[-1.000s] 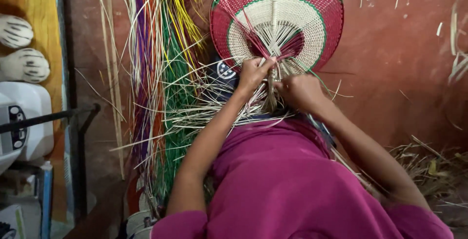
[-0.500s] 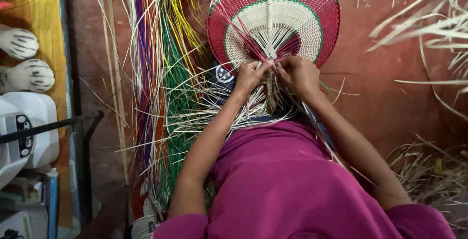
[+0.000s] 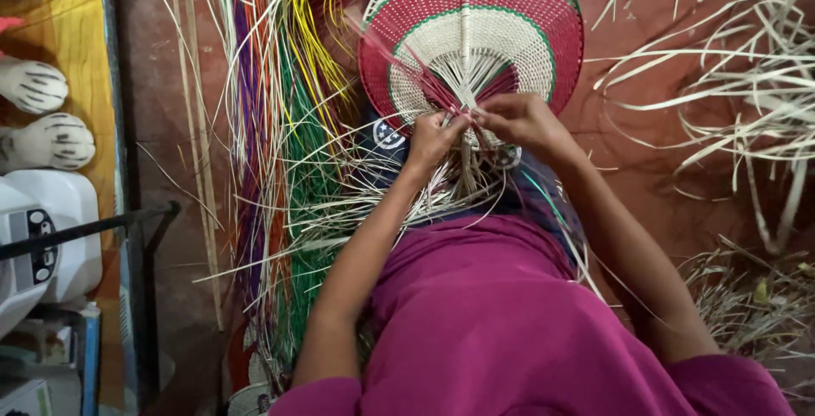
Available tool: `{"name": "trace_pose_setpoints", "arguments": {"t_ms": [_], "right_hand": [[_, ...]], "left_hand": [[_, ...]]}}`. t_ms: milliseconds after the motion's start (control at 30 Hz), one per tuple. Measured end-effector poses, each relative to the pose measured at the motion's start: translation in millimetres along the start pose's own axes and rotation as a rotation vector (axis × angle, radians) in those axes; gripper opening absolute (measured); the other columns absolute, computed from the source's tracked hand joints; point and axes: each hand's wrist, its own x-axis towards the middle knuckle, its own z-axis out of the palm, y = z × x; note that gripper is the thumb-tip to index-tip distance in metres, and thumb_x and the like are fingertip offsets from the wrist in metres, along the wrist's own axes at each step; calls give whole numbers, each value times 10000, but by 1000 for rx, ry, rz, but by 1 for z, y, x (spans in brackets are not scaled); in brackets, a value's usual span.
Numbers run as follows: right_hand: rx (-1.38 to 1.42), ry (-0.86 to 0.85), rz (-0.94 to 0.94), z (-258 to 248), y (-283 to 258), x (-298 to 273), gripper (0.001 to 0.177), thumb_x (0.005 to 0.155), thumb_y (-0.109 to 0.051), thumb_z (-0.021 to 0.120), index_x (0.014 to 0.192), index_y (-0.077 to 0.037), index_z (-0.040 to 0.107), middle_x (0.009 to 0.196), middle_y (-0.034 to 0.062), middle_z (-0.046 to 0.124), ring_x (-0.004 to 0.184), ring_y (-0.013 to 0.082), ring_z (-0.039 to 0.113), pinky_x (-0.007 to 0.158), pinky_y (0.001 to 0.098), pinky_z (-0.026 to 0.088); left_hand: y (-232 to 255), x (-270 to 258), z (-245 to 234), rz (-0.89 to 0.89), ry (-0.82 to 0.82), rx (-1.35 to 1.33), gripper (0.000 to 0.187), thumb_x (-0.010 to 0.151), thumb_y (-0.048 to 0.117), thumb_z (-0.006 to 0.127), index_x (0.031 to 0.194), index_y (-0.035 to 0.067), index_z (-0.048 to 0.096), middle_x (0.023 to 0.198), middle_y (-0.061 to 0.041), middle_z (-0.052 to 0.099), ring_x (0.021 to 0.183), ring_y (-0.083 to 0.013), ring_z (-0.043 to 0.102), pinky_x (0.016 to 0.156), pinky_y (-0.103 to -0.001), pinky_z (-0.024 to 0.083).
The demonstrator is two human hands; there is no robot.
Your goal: Weaving a decorative hand fan using colored and natural plant fibers.
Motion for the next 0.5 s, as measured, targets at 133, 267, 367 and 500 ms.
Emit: {"name": "trace_pose_setpoints", "arguments": {"t_ms": [133,267,367,500], "right_hand": [[209,-127,53,7,-14,11,127,816,-104,544,906,-34,599,467,7,476,461,68,416,466,197,304],[72,-260,-70,-17,-87,-15,207,820,-208,539,923,-44,614,496,64,573,456,86,436,424,207,324],[135,-311,-224,-57,-60,-37,510,786,-382,459,1098,15,532,590,111,634,480,91,531,363,203,380],[569,-185,25,-119,14,-101,201,887,-300,427,1040,-172,452,435,-45,263,297,68,266,255,220,256]], "left_hand": [[-35,23,0,36,5,24,285,646,377,707,587,114,614,475,28,493,506,-65,442,499,-165,335],[-40,30,4,18,45,181,277,667,330,666,560,78,622,457,-26,527,507,-82,476,496,-241,379],[-22,24,5,-35,42,55,441,657,483,667,550,59,611,445,-42,509,469,-129,456,489,-206,361],[10,9,2,-191,12,122,384,740,408,636,526,101,550,447,21,484,350,-59,364,361,-215,284]]}}
